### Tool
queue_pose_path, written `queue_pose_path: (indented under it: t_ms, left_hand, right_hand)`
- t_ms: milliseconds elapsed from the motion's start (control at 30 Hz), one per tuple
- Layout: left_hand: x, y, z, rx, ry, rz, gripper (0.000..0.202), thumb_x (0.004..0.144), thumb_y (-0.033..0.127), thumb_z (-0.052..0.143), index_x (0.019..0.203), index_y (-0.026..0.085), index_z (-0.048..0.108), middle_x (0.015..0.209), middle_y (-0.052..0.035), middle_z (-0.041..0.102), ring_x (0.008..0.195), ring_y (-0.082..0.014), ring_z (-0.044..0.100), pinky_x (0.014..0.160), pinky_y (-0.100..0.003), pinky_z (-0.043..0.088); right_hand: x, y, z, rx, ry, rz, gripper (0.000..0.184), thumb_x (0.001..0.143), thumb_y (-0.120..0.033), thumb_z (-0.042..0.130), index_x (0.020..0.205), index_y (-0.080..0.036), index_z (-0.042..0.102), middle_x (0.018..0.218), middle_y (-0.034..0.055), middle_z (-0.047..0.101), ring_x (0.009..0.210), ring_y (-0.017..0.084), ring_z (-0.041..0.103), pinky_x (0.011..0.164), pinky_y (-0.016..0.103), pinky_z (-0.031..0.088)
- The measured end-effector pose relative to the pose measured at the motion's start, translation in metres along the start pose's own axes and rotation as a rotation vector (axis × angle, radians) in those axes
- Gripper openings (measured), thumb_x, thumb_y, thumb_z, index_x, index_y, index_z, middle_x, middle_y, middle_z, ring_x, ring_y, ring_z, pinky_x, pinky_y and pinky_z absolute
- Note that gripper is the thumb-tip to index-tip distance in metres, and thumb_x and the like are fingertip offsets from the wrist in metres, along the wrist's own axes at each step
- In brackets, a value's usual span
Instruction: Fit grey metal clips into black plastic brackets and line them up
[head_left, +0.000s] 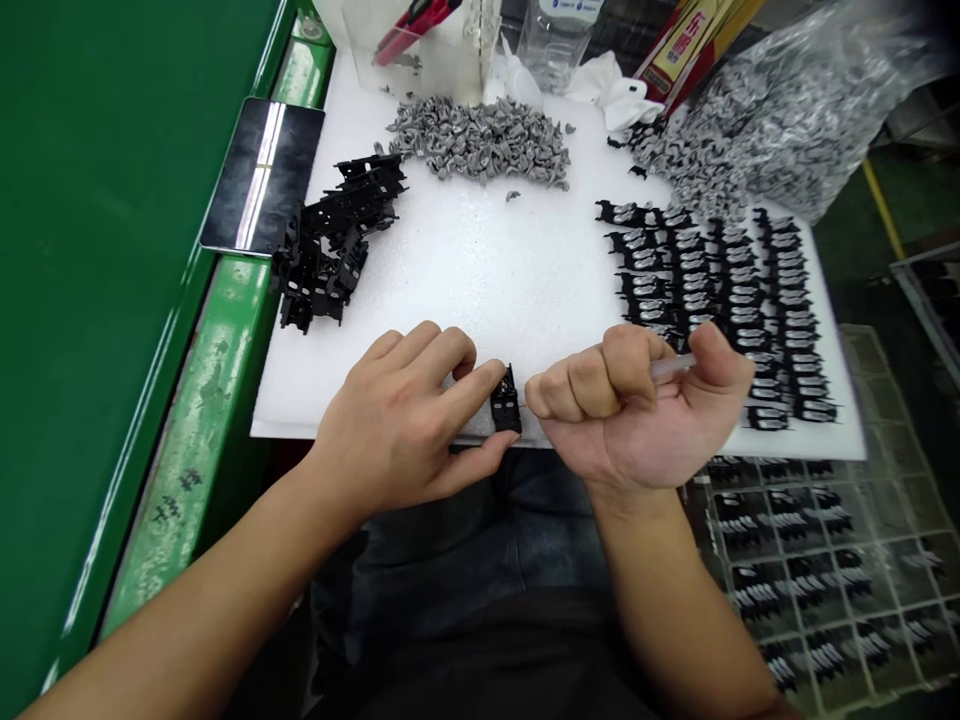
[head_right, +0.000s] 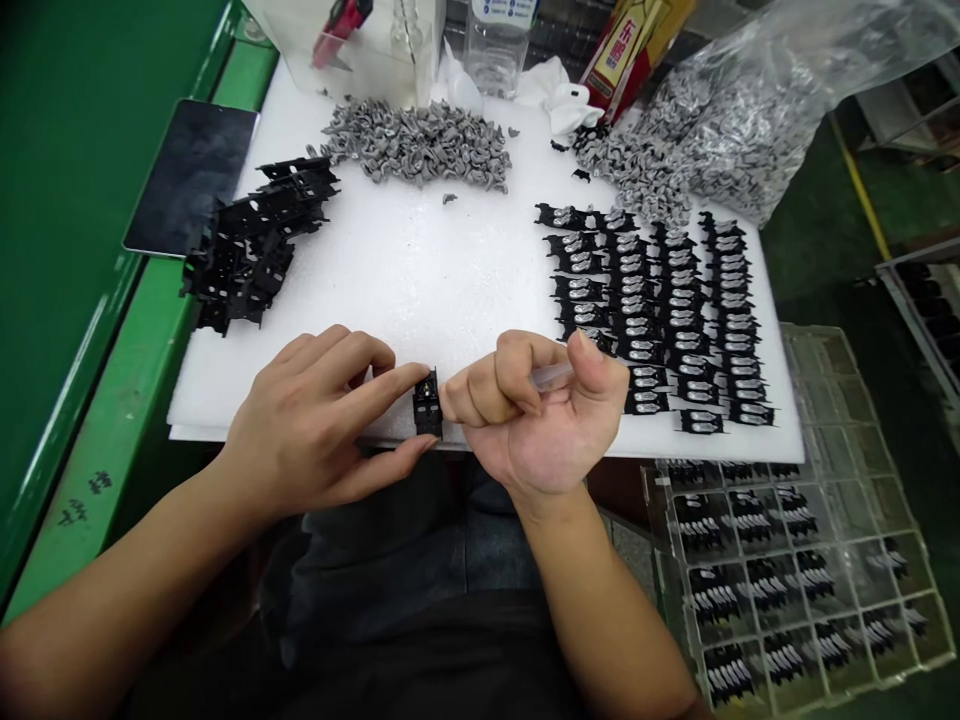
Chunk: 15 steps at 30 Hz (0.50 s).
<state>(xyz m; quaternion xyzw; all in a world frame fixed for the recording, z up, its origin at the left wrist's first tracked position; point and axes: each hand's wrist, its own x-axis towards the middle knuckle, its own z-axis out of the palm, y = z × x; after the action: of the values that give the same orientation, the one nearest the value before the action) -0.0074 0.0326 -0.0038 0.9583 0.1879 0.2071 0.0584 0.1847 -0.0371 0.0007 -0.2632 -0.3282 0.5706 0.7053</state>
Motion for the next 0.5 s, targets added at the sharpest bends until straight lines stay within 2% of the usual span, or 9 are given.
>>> queue_pose_path:
  t_ms: [200,367,500]
  left_hand:
    - [-0.0001,-0.0005,0.0005,-0.001,0.003,-0.005,0.044,0.099,0.055,0.059,0.121,0.019,0.068,0.101,-0.0100,0.065,0.086,-0.0261,0.055,0.070,-0.041,0.041]
    - [0.0005,0.0002,0.0005,0.000,0.002,-0.007,0.044,0.099,0.055,0.059,0.121,0.018,0.069,0.101,-0.0101,0.065,0.086,-0.0262,0.055,0.070,-0.042,0.041]
    - [0.0002,0.0004,0.0006,0.001,0.004,-0.009,0.042,0.099,0.055,0.059,0.120,0.019,0.068,0.100,-0.0096,0.065,0.086,-0.0257,0.054,0.070,-0.041,0.041]
  right_hand:
    - [-0.0014,-0.0011,0.0010,-0.017,0.017,0.017,0.066,0.095,-0.075,0.043,0.055,-0.025,0.029,0.042,-0.0077,0.013,0.037,0.010,0.009,0.043,0.031,0.020]
    - [-0.0029,-0.0010,0.0039,-0.013,0.040,-0.003,0.065,0.097,-0.073,0.039,0.056,-0.024,0.028,0.043,-0.0076,0.013,0.038,0.010,0.010,0.043,0.031,0.020]
    - [-0.0032,-0.0010,0.0047,-0.026,0.049,0.012,0.064,0.096,-0.072,0.042,0.056,-0.024,0.028,0.043,-0.0077,0.013,0.038,0.010,0.010,0.044,0.032,0.020]
